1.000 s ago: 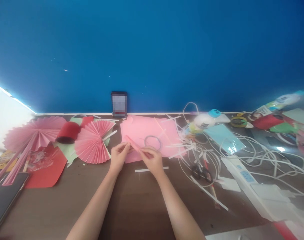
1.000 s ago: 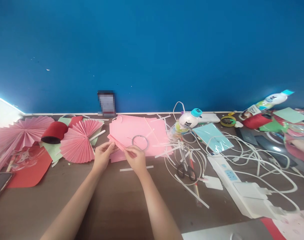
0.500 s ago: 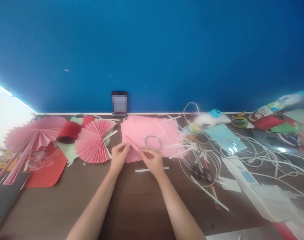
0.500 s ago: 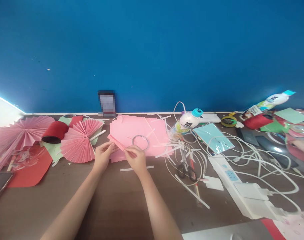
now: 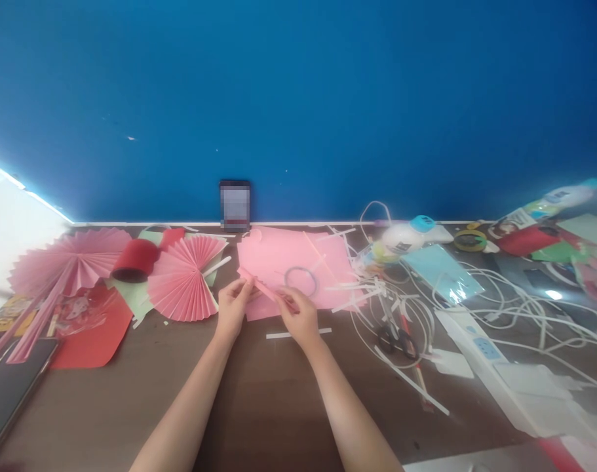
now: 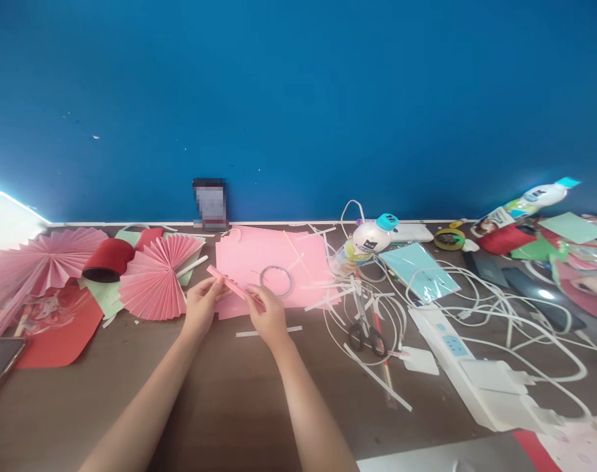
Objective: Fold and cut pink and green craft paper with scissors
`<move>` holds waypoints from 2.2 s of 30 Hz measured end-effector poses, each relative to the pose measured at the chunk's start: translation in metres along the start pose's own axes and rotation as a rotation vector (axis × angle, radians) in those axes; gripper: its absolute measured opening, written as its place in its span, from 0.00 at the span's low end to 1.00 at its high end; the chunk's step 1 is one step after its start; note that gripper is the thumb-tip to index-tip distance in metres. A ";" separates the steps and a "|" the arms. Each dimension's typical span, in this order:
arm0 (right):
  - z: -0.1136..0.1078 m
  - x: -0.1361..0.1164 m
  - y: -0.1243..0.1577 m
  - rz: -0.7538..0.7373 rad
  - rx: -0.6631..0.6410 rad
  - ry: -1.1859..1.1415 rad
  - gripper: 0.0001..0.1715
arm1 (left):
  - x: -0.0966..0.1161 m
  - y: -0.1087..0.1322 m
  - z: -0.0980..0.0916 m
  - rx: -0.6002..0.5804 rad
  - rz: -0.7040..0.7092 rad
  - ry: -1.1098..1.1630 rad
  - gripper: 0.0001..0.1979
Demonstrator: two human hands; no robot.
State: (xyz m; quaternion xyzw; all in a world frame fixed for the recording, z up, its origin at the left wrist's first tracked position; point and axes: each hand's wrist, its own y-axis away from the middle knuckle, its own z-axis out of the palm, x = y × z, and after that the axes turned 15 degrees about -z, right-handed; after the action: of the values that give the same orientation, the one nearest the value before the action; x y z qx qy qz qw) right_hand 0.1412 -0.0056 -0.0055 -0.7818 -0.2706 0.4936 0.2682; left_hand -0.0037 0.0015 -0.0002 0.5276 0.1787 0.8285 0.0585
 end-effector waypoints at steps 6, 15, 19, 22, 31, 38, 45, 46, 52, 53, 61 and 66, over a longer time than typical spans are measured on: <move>0.000 -0.001 -0.004 -0.024 -0.014 -0.064 0.07 | 0.000 -0.002 0.000 -0.078 -0.013 0.054 0.15; -0.006 0.007 0.004 -0.260 -0.041 0.267 0.17 | 0.008 0.003 0.002 -0.180 -0.177 0.131 0.17; -0.007 0.003 0.003 -0.330 -0.138 0.309 0.17 | 0.011 0.004 0.003 -0.178 -0.153 0.109 0.18; -0.007 0.000 0.002 -0.323 -0.148 0.307 0.16 | 0.008 0.001 0.001 -0.105 -0.160 0.091 0.19; -0.001 0.008 0.005 -0.217 -0.079 0.127 0.14 | 0.002 -0.003 -0.001 -0.006 -0.140 0.141 0.16; -0.001 0.010 0.004 -0.148 -0.037 0.001 0.11 | 0.001 -0.003 0.000 -0.004 -0.122 0.131 0.17; -0.018 0.010 -0.006 0.098 0.060 -0.113 0.04 | 0.010 0.000 -0.002 -0.103 -0.091 0.083 0.29; -0.021 0.010 -0.007 0.146 0.053 -0.149 0.05 | 0.013 0.001 -0.003 -0.134 -0.068 0.053 0.32; -0.035 0.016 -0.012 0.363 -0.032 -0.286 0.06 | 0.016 -0.002 -0.016 -0.193 0.017 -0.260 0.15; -0.036 0.017 -0.012 0.384 -0.038 -0.302 0.07 | 0.014 -0.003 -0.017 -0.180 0.029 -0.286 0.13; -0.039 0.026 -0.013 0.430 -0.017 -0.373 0.06 | 0.010 -0.005 -0.018 -0.098 0.103 -0.502 0.11; -0.038 0.033 -0.010 0.468 0.151 -0.500 0.07 | 0.007 -0.008 -0.021 -0.063 0.088 -0.430 0.11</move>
State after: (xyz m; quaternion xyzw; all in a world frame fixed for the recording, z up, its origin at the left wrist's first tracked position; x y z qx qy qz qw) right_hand 0.1862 0.0191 -0.0053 -0.6557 -0.1041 0.7364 0.1302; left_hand -0.0259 0.0058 -0.0051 0.6974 0.1130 0.7037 0.0753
